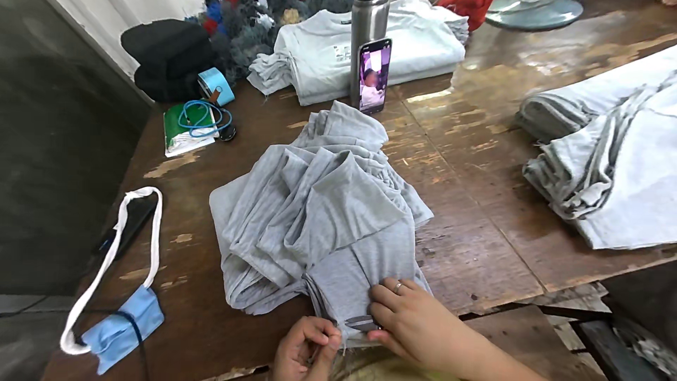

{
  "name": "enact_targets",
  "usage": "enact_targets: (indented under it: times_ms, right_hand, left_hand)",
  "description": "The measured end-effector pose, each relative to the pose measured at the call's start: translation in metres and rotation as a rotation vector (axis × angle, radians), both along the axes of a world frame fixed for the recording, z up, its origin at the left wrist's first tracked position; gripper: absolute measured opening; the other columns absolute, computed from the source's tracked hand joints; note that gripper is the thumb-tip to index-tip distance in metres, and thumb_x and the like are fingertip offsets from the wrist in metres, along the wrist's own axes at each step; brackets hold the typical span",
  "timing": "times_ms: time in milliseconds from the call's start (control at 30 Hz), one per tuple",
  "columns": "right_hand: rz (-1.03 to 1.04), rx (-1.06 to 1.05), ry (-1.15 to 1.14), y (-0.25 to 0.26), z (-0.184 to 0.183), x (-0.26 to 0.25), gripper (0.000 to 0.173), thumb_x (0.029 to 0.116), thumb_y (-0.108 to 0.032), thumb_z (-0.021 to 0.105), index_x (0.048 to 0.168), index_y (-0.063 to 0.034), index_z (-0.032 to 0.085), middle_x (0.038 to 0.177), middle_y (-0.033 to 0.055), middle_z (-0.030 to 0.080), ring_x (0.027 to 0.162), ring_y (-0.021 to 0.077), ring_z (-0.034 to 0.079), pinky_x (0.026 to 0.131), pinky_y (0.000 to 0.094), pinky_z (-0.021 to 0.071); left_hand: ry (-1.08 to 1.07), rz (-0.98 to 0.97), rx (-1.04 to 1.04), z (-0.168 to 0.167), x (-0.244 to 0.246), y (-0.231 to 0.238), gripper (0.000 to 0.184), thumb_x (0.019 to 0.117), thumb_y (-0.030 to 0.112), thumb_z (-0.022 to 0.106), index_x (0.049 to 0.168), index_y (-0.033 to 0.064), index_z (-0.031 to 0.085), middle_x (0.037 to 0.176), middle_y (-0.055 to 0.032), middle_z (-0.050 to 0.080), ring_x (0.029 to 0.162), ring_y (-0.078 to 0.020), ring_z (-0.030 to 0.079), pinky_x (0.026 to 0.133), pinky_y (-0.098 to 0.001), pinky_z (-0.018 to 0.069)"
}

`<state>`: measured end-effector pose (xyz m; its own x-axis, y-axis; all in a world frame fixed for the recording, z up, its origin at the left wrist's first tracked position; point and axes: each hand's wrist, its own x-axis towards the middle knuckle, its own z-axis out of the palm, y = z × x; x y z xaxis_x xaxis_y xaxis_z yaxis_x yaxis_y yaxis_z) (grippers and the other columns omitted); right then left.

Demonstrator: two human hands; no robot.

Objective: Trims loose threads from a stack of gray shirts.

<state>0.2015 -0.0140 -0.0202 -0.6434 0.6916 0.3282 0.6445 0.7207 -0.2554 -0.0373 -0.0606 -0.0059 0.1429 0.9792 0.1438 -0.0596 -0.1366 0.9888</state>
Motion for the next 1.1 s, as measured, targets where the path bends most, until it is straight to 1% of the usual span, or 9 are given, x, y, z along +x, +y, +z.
enact_targets:
  times_ms: [167, 367, 600, 700, 800, 867, 933, 1000, 1100]
  right_hand:
    - [-0.008, 0.002, -0.001, 0.001, 0.0, -0.004, 0.058, 0.1068, -0.054, 0.031, 0.079, -0.0152, 0.063, 0.085, 0.0041, 0.063, 0.084, 0.0256, 0.064, 0.061, 0.0395, 0.0495]
    - [0.05, -0.062, 0.036, 0.004, 0.001, 0.005, 0.057, 0.1079, -0.054, 0.029, 0.083, -0.0146, 0.063, 0.089, 0.0051, 0.063, 0.088, 0.026, 0.064, 0.065, 0.0401, 0.0512]
    - [0.006, -0.015, 0.019, 0.004, 0.0, -0.001, 0.057, 0.1073, -0.053, 0.031, 0.079, -0.0156, 0.062, 0.084, 0.0037, 0.062, 0.083, 0.0249, 0.063, 0.061, 0.039, 0.0495]
    - [0.006, -0.038, 0.05, 0.004, 0.0, -0.004, 0.058, 0.1073, -0.053, 0.032, 0.078, -0.0141, 0.064, 0.086, 0.005, 0.065, 0.085, 0.0263, 0.065, 0.063, 0.041, 0.0524]
    - [0.041, -0.1, 0.094, 0.006, 0.002, 0.003, 0.061, 0.1076, -0.055, 0.027, 0.085, -0.0125, 0.064, 0.092, 0.0074, 0.067, 0.09, 0.0277, 0.066, 0.069, 0.0426, 0.0541]
    - [0.069, -0.159, 0.145, 0.007, 0.003, 0.008, 0.062, 0.1076, -0.057, 0.025, 0.086, -0.0114, 0.062, 0.093, 0.0092, 0.065, 0.091, 0.0282, 0.066, 0.072, 0.0435, 0.0534]
    - [0.086, -0.186, 0.184, 0.007, 0.002, 0.012, 0.062, 0.1075, -0.058, 0.026, 0.085, -0.0112, 0.06, 0.092, 0.0094, 0.064, 0.09, 0.0277, 0.065, 0.072, 0.0427, 0.0525]
    - [0.094, -0.203, 0.211, 0.007, 0.002, 0.014, 0.061, 0.1076, -0.057, 0.027, 0.084, -0.0113, 0.059, 0.09, 0.0093, 0.063, 0.088, 0.0274, 0.064, 0.072, 0.0423, 0.0517]
    - [0.105, -0.238, 0.248, 0.007, 0.002, 0.016, 0.064, 0.1084, -0.057, 0.022, 0.084, -0.0106, 0.059, 0.091, 0.0103, 0.063, 0.09, 0.0276, 0.064, 0.074, 0.0426, 0.0514]
  left_hand:
    - [0.014, -0.032, 0.016, 0.0, -0.003, 0.001, 0.01, 0.0953, 0.012, 0.071, 0.1, 0.0208, 0.068, 0.101, 0.0069, 0.072, 0.09, -0.0003, 0.068, 0.077, -0.0155, 0.0572]
    - [-0.021, -0.028, 0.024, 0.0, -0.005, 0.002, 0.011, 0.0954, 0.013, 0.071, 0.102, 0.022, 0.07, 0.101, 0.0072, 0.072, 0.091, -0.0005, 0.069, 0.078, -0.0159, 0.0577]
    - [-0.034, -0.057, 0.022, 0.001, -0.004, 0.003, 0.012, 0.0959, 0.011, 0.07, 0.102, 0.0215, 0.069, 0.102, 0.0073, 0.072, 0.091, -0.0002, 0.068, 0.078, -0.0155, 0.0574]
    - [-0.042, -0.078, 0.046, 0.006, -0.006, 0.001, 0.012, 0.096, 0.013, 0.07, 0.103, 0.0226, 0.07, 0.102, 0.0088, 0.072, 0.092, 0.0004, 0.068, 0.079, -0.0158, 0.0574]
    - [0.168, -0.017, 0.22, 0.003, -0.003, 0.002, 0.017, 0.0916, 0.024, 0.078, 0.104, 0.0208, 0.067, 0.103, 0.0105, 0.069, 0.097, 0.0021, 0.066, 0.083, -0.0158, 0.0566]
    - [0.433, 0.096, 0.371, -0.002, 0.006, 0.003, 0.029, 0.0864, 0.031, 0.083, 0.098, 0.0132, 0.063, 0.101, 0.0036, 0.066, 0.102, -0.0003, 0.064, 0.088, -0.0157, 0.0546]
    - [0.565, 0.179, 0.462, -0.008, 0.015, 0.001, 0.021, 0.0882, 0.019, 0.079, 0.088, 0.0071, 0.061, 0.096, -0.0036, 0.063, 0.101, -0.0042, 0.062, 0.09, -0.0147, 0.0518]
    - [0.572, 0.212, 0.513, -0.011, 0.017, -0.002, 0.013, 0.0881, 0.008, 0.071, 0.084, 0.0075, 0.059, 0.093, -0.0033, 0.062, 0.098, -0.0039, 0.062, 0.09, -0.0137, 0.0515]
    - [0.55, 0.169, 0.535, -0.005, 0.01, -0.007, 0.012, 0.0873, 0.004, 0.071, 0.082, 0.0063, 0.061, 0.091, -0.0035, 0.064, 0.094, -0.0043, 0.064, 0.086, -0.0141, 0.0534]
